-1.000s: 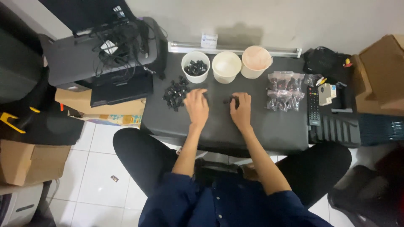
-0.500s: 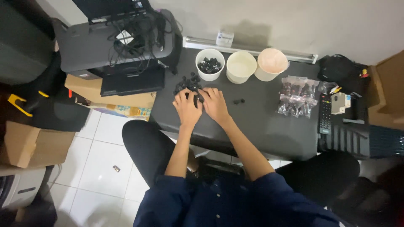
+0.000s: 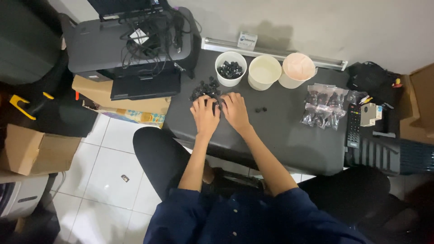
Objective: Sorting small black electronic components and placing them into plastic bags and containers on a desk.
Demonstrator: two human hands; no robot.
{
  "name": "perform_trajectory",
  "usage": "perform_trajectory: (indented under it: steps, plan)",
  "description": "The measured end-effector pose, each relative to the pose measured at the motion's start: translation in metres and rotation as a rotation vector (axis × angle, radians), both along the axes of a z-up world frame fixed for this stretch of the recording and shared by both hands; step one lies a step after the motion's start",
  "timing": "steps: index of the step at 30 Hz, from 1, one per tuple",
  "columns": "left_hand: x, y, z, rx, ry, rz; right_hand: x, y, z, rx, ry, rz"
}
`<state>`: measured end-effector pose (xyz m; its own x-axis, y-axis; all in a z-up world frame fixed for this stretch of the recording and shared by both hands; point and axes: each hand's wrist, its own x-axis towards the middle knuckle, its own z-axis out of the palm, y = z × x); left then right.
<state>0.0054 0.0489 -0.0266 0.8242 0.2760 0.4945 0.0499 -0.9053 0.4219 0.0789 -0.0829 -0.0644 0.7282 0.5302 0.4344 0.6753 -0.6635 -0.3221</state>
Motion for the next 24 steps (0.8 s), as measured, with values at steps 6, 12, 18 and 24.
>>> perform_trajectory:
  steps: [6,12,18,24]
  plan:
    - [-0.001,-0.001,0.001,-0.013,-0.034,-0.027,-0.004,-0.001,0.006,0.049,-0.072,-0.015]
    - [0.002,-0.011,0.006,-0.079,-0.183,-0.008,-0.012,-0.009,0.023,0.166,-0.107,-0.094]
    - [0.016,-0.067,0.007,-0.148,-0.156,-0.114,-0.034,-0.066,0.052,0.280,-0.091,-0.365]
    - [0.029,-0.120,-0.019,-0.218,0.114,-0.201,-0.034,-0.147,0.022,0.272,0.024,-0.530]
